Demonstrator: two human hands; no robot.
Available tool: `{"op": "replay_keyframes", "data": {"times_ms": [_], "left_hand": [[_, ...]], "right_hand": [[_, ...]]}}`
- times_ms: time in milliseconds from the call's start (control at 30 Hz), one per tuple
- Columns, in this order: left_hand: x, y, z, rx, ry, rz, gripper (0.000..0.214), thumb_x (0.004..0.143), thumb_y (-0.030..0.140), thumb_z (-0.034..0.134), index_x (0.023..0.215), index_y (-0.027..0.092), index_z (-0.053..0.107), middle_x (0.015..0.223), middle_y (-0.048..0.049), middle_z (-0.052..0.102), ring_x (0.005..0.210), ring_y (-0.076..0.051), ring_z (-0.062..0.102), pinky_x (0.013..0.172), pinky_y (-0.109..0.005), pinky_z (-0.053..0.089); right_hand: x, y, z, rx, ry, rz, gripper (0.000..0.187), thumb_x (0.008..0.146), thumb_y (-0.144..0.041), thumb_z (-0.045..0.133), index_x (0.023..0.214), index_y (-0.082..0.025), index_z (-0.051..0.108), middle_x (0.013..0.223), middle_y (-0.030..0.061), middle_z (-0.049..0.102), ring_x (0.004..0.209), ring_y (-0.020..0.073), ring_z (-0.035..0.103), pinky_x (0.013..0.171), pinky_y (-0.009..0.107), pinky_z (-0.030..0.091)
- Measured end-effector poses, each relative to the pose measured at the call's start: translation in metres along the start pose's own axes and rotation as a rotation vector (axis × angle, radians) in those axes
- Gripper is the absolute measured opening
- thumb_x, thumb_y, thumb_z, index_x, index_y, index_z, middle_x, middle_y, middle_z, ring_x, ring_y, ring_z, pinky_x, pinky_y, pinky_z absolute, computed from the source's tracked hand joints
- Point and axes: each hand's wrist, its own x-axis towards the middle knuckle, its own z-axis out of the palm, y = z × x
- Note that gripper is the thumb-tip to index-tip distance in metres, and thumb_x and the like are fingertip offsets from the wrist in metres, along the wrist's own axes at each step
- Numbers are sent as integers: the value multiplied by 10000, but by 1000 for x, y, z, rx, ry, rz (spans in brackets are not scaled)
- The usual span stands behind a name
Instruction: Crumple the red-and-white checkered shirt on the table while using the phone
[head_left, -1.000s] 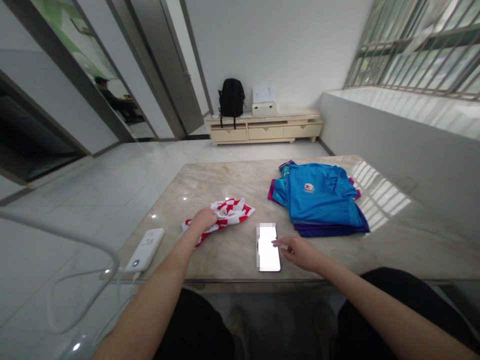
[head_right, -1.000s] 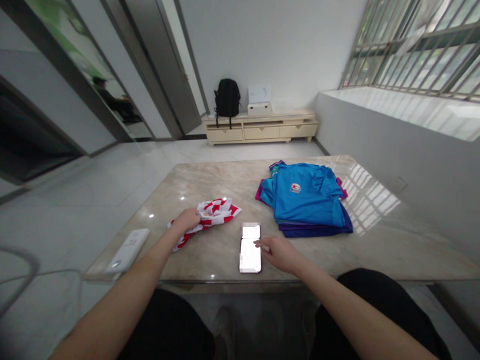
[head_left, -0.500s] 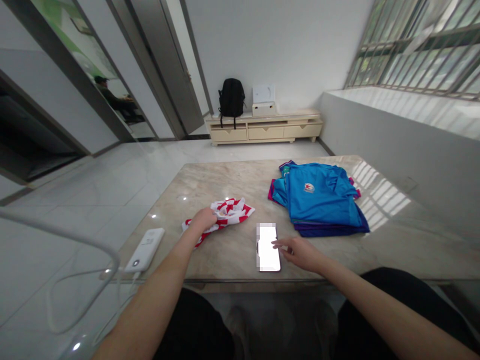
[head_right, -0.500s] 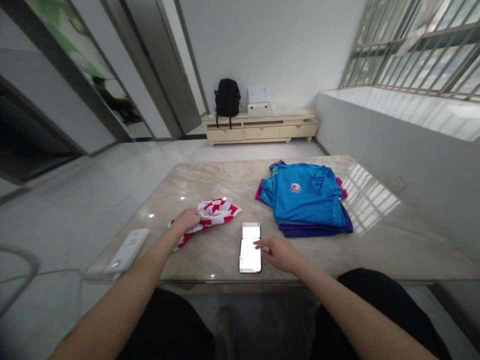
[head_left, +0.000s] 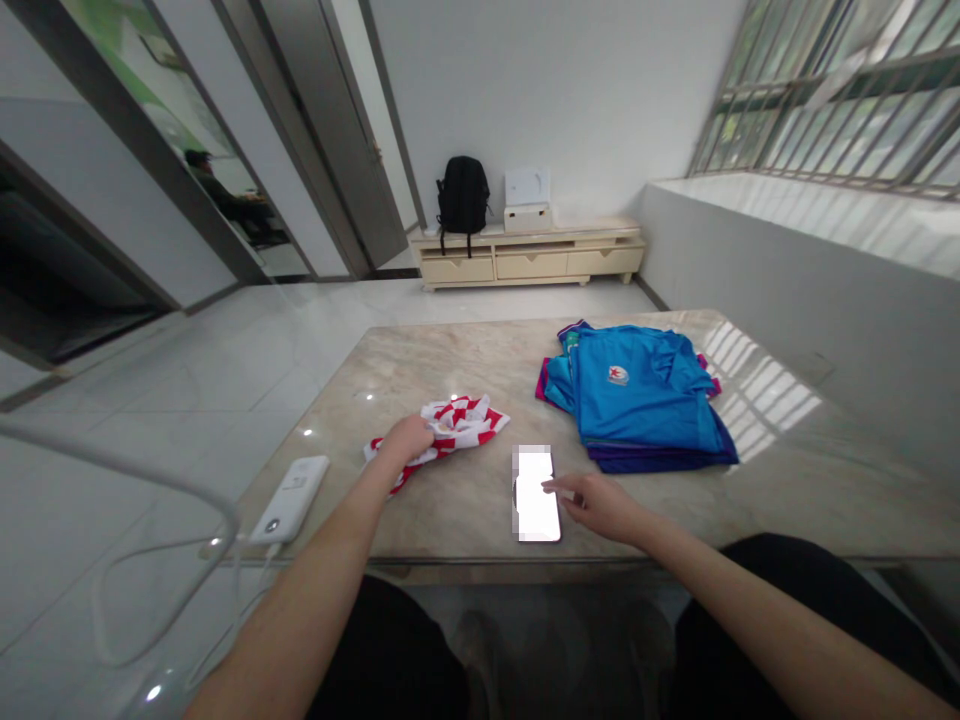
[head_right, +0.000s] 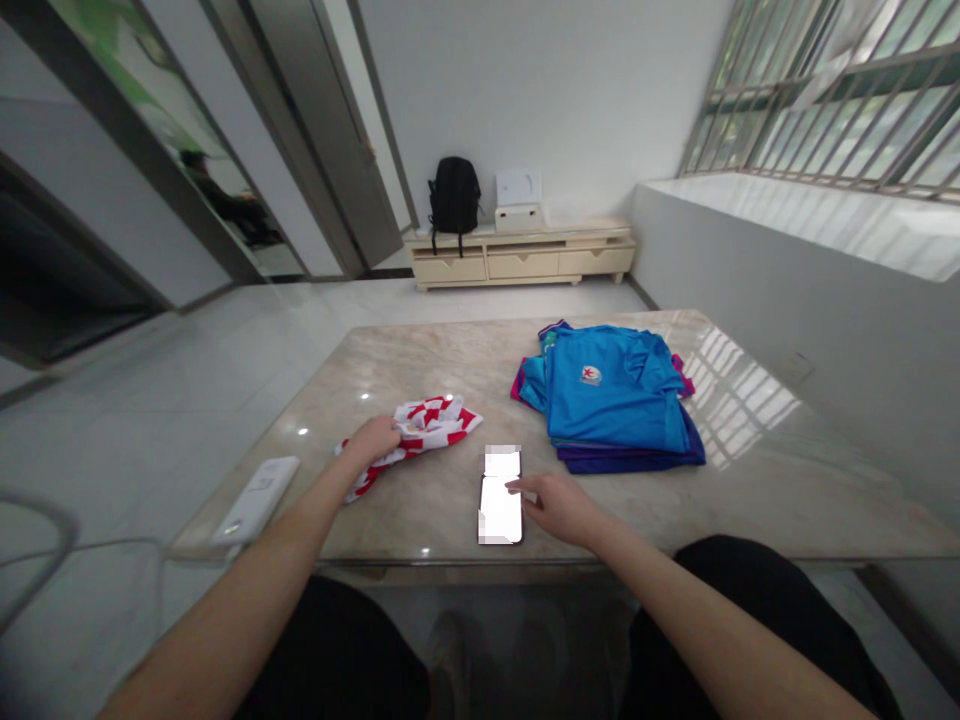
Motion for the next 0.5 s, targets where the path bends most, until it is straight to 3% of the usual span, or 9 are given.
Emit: {"op": "replay_keyframes", "data": {"times_ms": [133,300,500], "left_hand": [[0,-1,1,1,3,4,264,991,399,641,1111,170,697,1165,-81,719,1072,-227,691,962,-441,560],[0,-1,1,1,-6,7,273,990,407,641,1105,165,700,1160,-82,723,1068,-227,694,966,-446,557],[-1,-1,1,6,-1,6,259,994,389,638,1118,169,694,1168,-80,716,1059,-224,693,953,-441,567]], "right_hand": [[1,0,0,-9,-5,3,434,902,-201,532,1287,-216,730,1185,70,790,816,230,756,758,337,570],[1,0,0,-37,25,7,411,889,-203,547,1245,-205,752,1289,73,746,875,258,754,813,373,564],[0,-3,-2,-7,12,0,431,906,-195,530,1288,-215,729,1203,65,784,836,230,757,772,332,563]]}}
